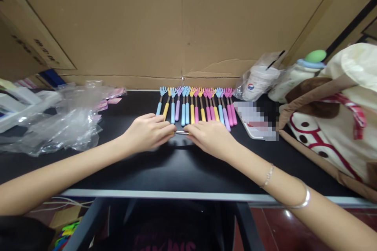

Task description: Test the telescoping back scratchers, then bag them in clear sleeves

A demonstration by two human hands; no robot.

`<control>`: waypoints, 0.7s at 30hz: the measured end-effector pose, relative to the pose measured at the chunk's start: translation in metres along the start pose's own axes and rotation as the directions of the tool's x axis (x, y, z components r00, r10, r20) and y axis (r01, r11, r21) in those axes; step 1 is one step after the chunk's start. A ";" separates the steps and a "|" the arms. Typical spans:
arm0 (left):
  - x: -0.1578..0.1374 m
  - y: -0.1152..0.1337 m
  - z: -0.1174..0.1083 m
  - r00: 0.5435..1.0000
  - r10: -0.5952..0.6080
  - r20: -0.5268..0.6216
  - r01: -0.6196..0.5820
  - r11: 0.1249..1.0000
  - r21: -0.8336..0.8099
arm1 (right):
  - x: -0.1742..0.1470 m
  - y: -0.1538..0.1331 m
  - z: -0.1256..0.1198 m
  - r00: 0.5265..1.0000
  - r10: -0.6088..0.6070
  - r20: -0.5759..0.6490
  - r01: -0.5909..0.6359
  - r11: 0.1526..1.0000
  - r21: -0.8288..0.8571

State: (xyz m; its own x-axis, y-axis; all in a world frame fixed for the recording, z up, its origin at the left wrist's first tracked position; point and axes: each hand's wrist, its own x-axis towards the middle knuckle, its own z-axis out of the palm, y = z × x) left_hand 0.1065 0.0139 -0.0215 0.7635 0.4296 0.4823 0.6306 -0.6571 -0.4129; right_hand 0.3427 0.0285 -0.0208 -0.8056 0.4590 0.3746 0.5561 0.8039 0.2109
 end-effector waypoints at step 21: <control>-0.004 -0.007 0.000 0.998 -0.048 0.031 0.051 0.995 -0.085 | 0.015 -0.003 0.002 0.999 0.001 -0.033 -0.002 0.999 -0.053</control>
State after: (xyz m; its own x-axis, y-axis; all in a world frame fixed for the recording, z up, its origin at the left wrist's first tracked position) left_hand 0.0991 0.0167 -0.0201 0.7361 0.4797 0.4775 0.6542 -0.6850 -0.3204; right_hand 0.3291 0.0337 -0.0173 -0.7981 0.4466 0.4044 0.5680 0.7816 0.2578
